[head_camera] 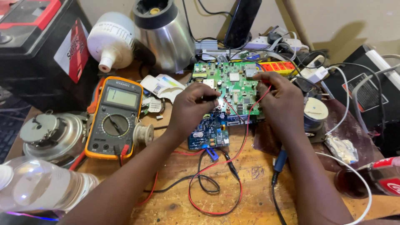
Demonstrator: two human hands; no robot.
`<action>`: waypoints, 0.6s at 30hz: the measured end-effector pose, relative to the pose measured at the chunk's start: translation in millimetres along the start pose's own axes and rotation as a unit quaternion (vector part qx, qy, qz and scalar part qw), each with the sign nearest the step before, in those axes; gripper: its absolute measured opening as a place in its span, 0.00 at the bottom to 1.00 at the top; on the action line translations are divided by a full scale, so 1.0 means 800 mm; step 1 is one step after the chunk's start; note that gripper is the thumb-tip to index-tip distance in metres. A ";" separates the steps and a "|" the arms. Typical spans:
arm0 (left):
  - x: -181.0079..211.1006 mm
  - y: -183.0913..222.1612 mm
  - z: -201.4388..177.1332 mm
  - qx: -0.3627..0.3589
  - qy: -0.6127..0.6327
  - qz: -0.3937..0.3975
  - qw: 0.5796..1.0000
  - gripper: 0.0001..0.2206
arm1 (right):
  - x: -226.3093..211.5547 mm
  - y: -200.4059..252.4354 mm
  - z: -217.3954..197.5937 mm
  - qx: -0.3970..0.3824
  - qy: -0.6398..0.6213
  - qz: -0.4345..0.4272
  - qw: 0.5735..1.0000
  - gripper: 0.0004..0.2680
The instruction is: Testing electrical connections on a circuit board using digital multimeter probes.
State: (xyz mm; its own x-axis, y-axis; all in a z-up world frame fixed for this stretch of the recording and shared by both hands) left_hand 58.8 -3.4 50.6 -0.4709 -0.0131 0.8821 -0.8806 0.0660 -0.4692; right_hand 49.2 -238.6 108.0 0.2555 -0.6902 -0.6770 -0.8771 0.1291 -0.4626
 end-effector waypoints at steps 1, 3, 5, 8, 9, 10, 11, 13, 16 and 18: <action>0.000 0.001 0.001 -0.004 0.002 0.000 1.000 0.09 | 0.006 0.000 0.003 0.003 0.002 0.003 1.000 0.09; 0.004 0.003 0.001 -0.008 -0.025 0.032 0.999 0.10 | 0.013 0.000 0.011 0.008 0.069 -0.026 0.997 0.10; -0.001 0.005 0.002 0.002 -0.035 0.038 0.999 0.09 | 0.016 -0.002 0.015 0.011 0.085 -0.037 0.996 0.13; 0.005 0.005 0.006 0.001 -0.035 0.064 0.997 0.10 | 0.025 -0.008 0.015 -0.002 0.097 0.002 0.995 0.18; 0.007 0.011 0.007 -0.008 -0.027 0.074 0.997 0.10 | 0.035 -0.006 0.021 -0.028 0.094 0.057 0.994 0.20; 0.006 0.009 0.007 -0.005 -0.027 0.074 0.997 0.10 | 0.030 -0.008 0.019 -0.029 0.094 0.054 0.994 0.20; 0.008 0.010 0.007 -0.006 -0.038 0.095 0.995 0.10 | 0.030 -0.007 0.020 -0.038 0.077 0.075 0.993 0.21; 0.010 0.011 0.007 -0.006 -0.050 0.115 0.992 0.11 | 0.030 -0.006 0.020 -0.048 0.061 0.096 0.992 0.23; 0.014 0.016 0.006 -0.011 -0.065 0.131 0.989 0.10 | 0.035 -0.002 0.021 -0.054 -0.008 0.131 0.990 0.22; 0.015 0.012 0.006 -0.009 -0.066 0.145 0.987 0.10 | 0.030 -0.006 0.017 -0.037 -0.077 0.133 0.987 0.21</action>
Point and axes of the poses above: each hand's wrist, its own y-axis away from the middle knuckle, its own z-axis out of the palm, x = y × z, the point moved 7 cm from there along -y, towards the middle knuckle, and after that the axes turned 8 degrees about z, right-handed, at the moved point
